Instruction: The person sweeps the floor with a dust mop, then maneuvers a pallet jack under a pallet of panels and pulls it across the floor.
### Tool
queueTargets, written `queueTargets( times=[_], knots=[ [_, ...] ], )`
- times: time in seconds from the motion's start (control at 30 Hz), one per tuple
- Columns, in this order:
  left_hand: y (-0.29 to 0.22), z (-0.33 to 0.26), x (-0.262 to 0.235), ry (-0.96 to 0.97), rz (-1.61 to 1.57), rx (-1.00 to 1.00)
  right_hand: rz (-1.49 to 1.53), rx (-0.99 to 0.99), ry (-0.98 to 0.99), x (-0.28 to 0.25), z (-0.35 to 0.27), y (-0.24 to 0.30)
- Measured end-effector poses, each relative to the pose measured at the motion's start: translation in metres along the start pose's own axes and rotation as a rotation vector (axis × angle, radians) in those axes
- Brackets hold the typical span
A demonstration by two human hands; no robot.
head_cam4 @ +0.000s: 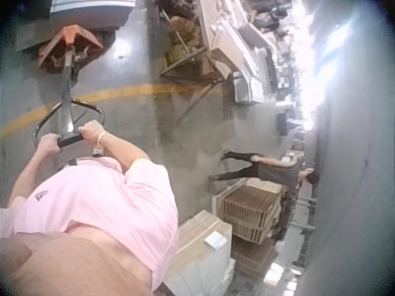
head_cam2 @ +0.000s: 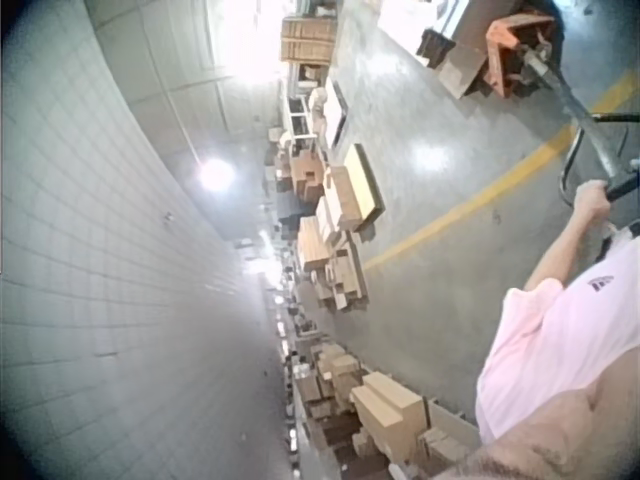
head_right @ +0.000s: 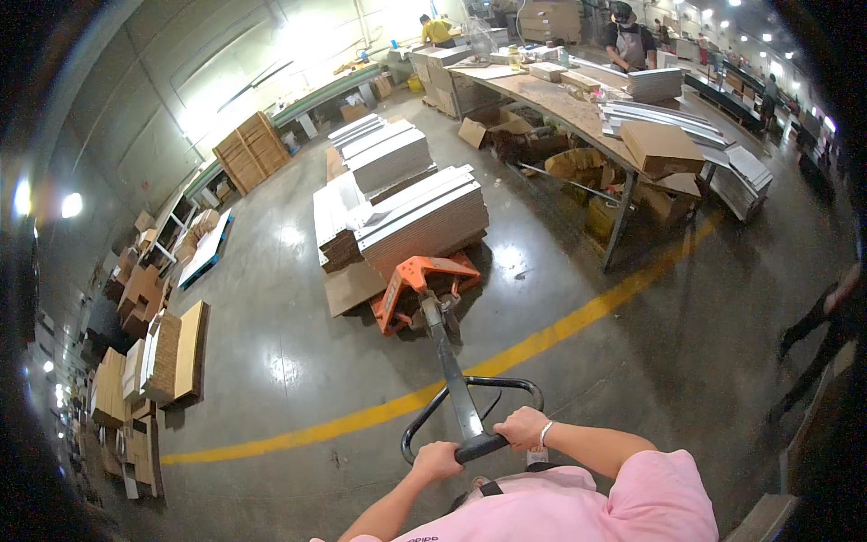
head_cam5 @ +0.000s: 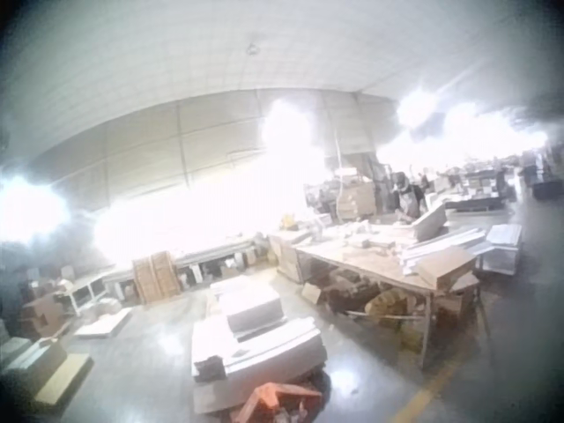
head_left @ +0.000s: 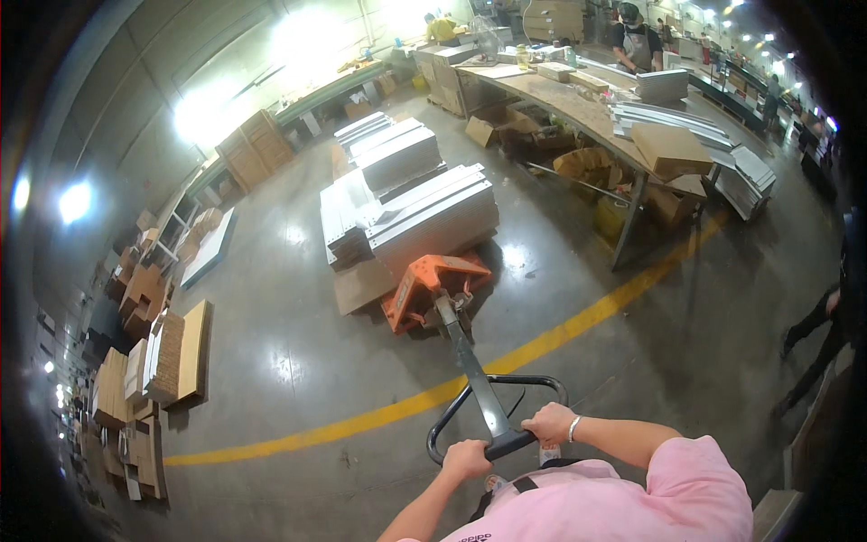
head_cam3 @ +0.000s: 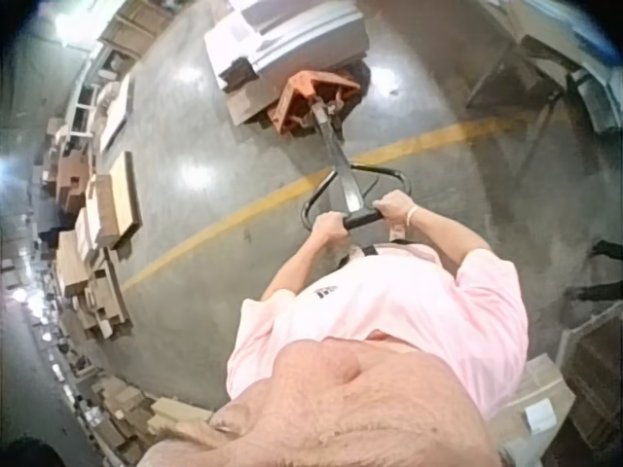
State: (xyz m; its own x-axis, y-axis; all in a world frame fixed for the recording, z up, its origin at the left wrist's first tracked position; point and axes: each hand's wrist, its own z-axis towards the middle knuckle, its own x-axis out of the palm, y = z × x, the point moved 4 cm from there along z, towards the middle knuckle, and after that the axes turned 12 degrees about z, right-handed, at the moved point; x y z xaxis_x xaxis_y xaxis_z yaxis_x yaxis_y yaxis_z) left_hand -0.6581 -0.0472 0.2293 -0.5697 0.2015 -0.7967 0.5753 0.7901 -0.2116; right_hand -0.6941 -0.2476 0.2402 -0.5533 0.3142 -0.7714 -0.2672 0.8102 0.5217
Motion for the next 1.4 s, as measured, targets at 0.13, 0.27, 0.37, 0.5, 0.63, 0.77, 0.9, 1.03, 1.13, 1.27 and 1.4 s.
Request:
queueTargets(
  times=[0.13,0.27,0.37,0.5,0.63,0.77,0.9,1.03,1.13,1.27,1.4],
  knots=[
    [-0.002,0.008,0.009,-0.035,-0.007,-0.031,-0.03,0.056,-0.052,0.012,0.005,-0.009],
    [0.004,0.01,0.0,-0.08,-0.01,-0.036,-0.058,0.106,-0.072,0.007,0.013,-0.01],
    [0.014,0.016,0.01,-0.111,0.0,-0.038,-0.074,0.111,-0.069,0.011,0.022,-0.009],
    [0.019,0.022,0.013,-0.094,0.026,-0.047,-0.089,0.135,-0.061,0.02,0.03,-0.017],
    [0.027,0.026,0.015,-0.056,0.036,-0.023,-0.112,0.147,-0.03,0.024,0.039,-0.017],
    [0.029,0.03,0.029,-0.02,0.008,-0.033,-0.109,0.107,-0.02,0.035,0.043,-0.023],
    [0.03,0.037,0.023,-0.015,0.028,-0.024,-0.092,0.122,-0.04,0.021,0.045,-0.024],
    [0.032,0.042,0.021,-0.045,0.014,-0.01,-0.095,0.137,-0.021,0.026,0.051,-0.034],
    [0.035,0.039,0.029,-0.032,-0.02,-0.023,-0.086,0.099,-0.022,0.043,0.057,-0.037],
    [0.041,0.042,0.033,-0.033,-0.051,0.002,-0.079,0.083,-0.027,0.03,0.056,-0.026],
    [0.043,0.027,0.004,-0.081,-0.091,-0.01,-0.135,0.063,-0.046,0.024,0.051,-0.02]
  ],
)
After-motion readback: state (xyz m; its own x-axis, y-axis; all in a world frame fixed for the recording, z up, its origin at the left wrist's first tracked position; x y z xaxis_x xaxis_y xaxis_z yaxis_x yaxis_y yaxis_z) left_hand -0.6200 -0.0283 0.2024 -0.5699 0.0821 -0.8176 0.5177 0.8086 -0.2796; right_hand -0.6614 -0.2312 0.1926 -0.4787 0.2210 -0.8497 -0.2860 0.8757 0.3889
